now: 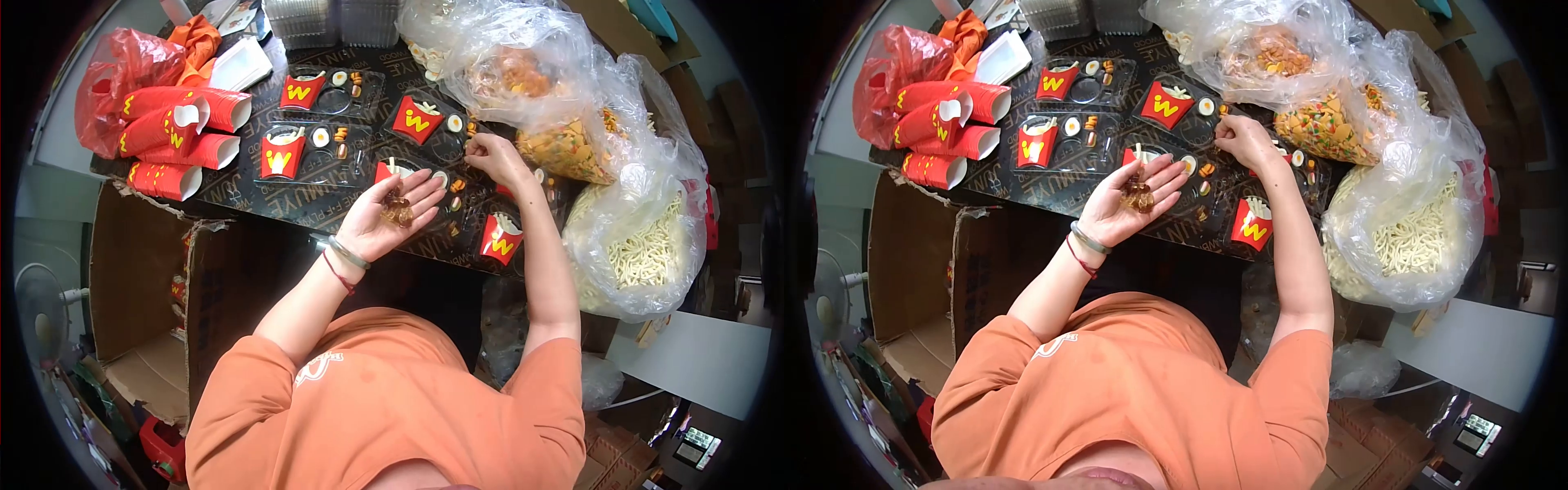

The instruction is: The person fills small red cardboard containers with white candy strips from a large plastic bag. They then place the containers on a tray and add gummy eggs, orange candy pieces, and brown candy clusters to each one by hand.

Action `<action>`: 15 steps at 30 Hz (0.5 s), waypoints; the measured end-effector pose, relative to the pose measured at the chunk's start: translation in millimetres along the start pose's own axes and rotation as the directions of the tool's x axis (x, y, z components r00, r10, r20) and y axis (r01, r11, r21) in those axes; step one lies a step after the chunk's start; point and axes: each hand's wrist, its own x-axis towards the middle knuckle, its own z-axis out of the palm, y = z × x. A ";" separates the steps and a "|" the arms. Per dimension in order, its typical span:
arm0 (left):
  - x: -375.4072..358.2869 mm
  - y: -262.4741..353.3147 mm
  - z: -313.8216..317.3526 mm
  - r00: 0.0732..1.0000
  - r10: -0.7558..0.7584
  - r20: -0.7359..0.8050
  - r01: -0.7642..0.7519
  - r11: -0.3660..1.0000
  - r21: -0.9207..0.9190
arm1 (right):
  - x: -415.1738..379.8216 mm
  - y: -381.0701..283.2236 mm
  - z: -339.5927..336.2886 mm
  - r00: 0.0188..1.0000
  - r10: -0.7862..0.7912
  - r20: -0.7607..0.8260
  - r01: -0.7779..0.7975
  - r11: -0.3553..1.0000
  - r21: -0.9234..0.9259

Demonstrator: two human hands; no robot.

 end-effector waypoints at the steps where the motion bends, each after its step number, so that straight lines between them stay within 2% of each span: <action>1: -0.5 0.9 0.1 1.000 -0.008 0.012 0.008 1.000 0.005 | -2.8 2.0 2.5 0.999 -0.024 -0.042 0.023 0.999 -0.025; 2: -1.5 2.0 -0.7 1.000 -0.013 0.013 0.013 1.000 0.014 | -5.0 3.1 6.3 0.995 -0.051 -0.082 0.047 0.998 -0.048; 3: -2.4 2.8 -1.3 1.000 -0.018 0.014 0.017 1.000 0.024 | -11.2 -13.3 3.3 0.991 -0.064 -0.115 0.043 0.984 -0.173; 5: -5.1 2.8 1.1 1.000 -0.003 -0.006 0.004 0.999 0.038 | -26.2 -55.6 9.3 0.946 -0.210 -0.248 0.221 0.975 0.017; 6: -5.7 1.8 4.0 1.000 -0.016 -0.024 0.017 0.997 0.073 | -32.6 -74.6 11.5 0.968 -0.184 -0.169 0.221 0.947 0.233; 7: -7.3 1.5 5.1 0.999 -0.030 -0.043 0.034 0.994 0.107 | -36.3 -86.6 19.1 0.962 -0.248 -0.117 0.274 0.892 0.360; 8: -7.6 2.0 -1.3 0.995 -0.035 0.088 0.022 0.990 0.140 | -39.5 -95.9 24.7 0.946 -0.317 -0.075 0.312 0.819 0.482; 9: -8.0 2.7 -6.3 0.996 -0.034 0.084 0.022 0.990 0.141 | -42.5 -103.2 25.3 0.946 -0.311 0.088 0.240 0.859 0.452; 11: -10.3 3.2 -7.9 0.999 0.013 0.030 -0.016 0.995 0.096 | -42.2 -112.5 35.4 0.941 -0.312 0.133 0.236 0.885 0.401; 13: -13.9 1.5 -4.4 0.998 0.050 -0.031 -0.047 0.995 0.094 | -39.4 -113.8 46.9 0.941 -0.324 0.094 0.266 0.883 0.386; 15: -18.4 -0.3 -9.4 0.991 0.097 -0.093 -0.091 0.994 0.064 | -37.9 -115.5 53.6 0.882 -0.471 -0.001 0.452 0.845 0.287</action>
